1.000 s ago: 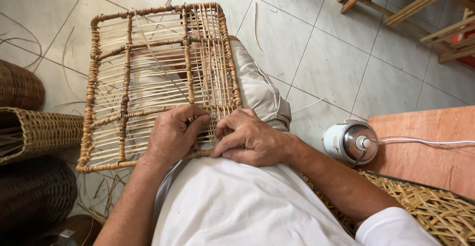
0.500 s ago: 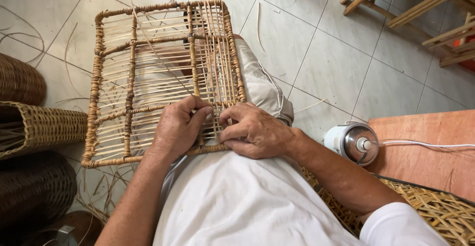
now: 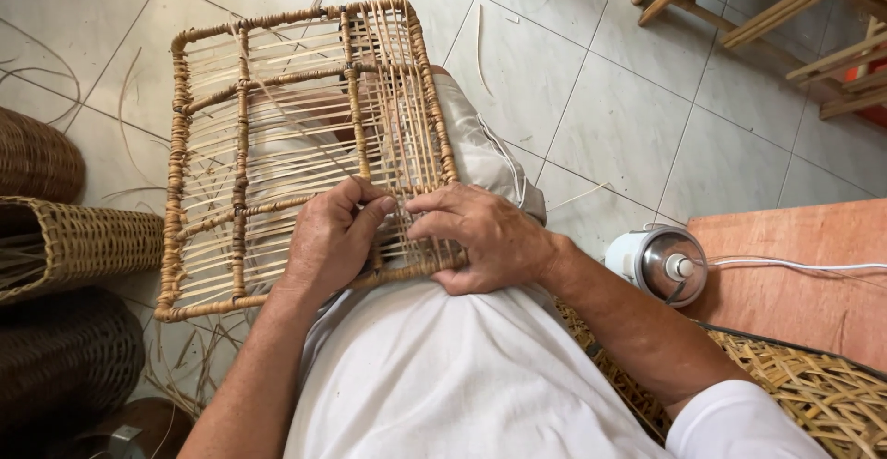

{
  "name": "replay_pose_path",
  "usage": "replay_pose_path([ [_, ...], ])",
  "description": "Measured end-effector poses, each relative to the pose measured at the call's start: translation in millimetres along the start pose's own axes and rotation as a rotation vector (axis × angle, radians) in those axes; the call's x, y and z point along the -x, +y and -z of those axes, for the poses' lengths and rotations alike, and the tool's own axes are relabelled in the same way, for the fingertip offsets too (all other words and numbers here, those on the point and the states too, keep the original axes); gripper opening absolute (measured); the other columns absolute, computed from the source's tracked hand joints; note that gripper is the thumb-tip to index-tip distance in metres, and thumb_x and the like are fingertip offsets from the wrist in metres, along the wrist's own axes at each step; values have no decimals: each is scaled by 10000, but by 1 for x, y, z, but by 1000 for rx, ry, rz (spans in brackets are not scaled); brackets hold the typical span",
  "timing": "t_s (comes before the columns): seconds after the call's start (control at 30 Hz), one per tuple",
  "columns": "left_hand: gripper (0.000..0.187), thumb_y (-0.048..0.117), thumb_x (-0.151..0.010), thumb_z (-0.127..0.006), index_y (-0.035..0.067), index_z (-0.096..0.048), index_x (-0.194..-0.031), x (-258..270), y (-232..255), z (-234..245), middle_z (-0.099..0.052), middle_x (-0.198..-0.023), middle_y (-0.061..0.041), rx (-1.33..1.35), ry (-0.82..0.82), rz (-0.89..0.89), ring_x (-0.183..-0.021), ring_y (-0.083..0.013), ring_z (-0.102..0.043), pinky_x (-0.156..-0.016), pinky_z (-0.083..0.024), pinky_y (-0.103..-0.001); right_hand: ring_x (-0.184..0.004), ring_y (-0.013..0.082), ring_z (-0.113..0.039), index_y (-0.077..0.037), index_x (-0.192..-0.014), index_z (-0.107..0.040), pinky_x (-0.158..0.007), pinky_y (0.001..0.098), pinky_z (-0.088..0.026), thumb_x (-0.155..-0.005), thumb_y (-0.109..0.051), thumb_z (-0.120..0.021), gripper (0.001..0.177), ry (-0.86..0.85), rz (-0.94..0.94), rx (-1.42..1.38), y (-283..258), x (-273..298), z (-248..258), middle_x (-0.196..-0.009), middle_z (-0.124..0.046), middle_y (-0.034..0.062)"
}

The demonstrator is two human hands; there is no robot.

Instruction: Weaving thin rattan strips into a rectangular frame to create a basket or furniture panel.

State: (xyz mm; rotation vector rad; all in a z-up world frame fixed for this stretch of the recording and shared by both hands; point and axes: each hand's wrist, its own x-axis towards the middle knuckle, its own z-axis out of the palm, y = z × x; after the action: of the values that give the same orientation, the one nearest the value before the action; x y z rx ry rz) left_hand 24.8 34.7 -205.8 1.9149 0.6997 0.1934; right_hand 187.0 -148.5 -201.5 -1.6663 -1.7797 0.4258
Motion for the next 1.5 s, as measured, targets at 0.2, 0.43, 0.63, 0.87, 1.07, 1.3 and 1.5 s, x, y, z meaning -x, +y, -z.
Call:
replay_pose_path([
  [0.2, 106, 296, -944, -752, 210, -806, -974, -11, 10, -9, -763, -793, -51, 9, 11, -13, -731, -288, -722, -709, -557, -433, -1208, 382, -652, -231, -1297, -720, -997, 503, -492, -749, -176, -754, 552, 15, 18, 37, -2, 5, 13, -1334, -667, 154],
  [0.43, 101, 292, -925, -767, 207, -805, -965, -5, -2, -16, -772, -819, -55, -60, 44, -88, -798, -334, -735, -710, -558, -450, -1204, 359, -635, -256, -1247, -735, -1002, 512, -483, -778, -251, -733, 470, -50, 83, 146, 8, 9, 3, -1335, -652, 115],
  [0.63, 59, 320, -909, -772, 276, -809, -924, 2, -2, -17, -767, -763, -16, -123, 37, -140, -846, -286, -753, -753, -581, -429, -1226, 309, -634, -305, -1305, -717, -1009, 462, -472, -784, -306, -743, 522, -54, 35, 115, 7, 12, 2, -1385, -646, 67],
  [0.87, 53, 251, -906, -782, 199, -782, -918, 6, -6, -15, -770, -845, -70, -99, -5, -196, -923, -335, -748, -754, -587, -443, -1207, 310, -645, -264, -1393, -655, -986, 442, -462, -729, -354, -793, 683, -65, -54, 18, 6, 10, 3, -1424, -636, 69],
  [1.07, 95, 236, -896, -788, 144, -763, -894, 10, 3, -12, -786, -853, -86, -105, -12, -211, -919, -361, -753, -748, -588, -458, -1108, 367, -673, -154, -1247, -724, -954, 484, -525, -881, -201, -693, 370, -17, -212, -312, 36, -11, 13, -1187, -676, 147],
  [1.3, 78, 190, -896, -790, 126, -761, -862, 10, 2, -12, -807, -905, -60, -100, -8, -268, -931, -336, -764, -753, -603, -409, -694, 156, -665, -295, -1078, -801, -659, 319, -552, -985, -329, -682, 155, -23, -348, 50, 45, -46, -15, -784, -621, -18],
  [1.5, 94, 184, -901, -796, 103, -758, -872, 9, -4, -14, -796, -894, -83, -99, 28, -299, -897, -360, -758, -727, -602, -411, -838, 279, -746, -301, -803, -718, -733, 405, -592, -854, -458, -688, 167, -25, -521, 50, 60, -57, -29, -784, -686, 16],
])
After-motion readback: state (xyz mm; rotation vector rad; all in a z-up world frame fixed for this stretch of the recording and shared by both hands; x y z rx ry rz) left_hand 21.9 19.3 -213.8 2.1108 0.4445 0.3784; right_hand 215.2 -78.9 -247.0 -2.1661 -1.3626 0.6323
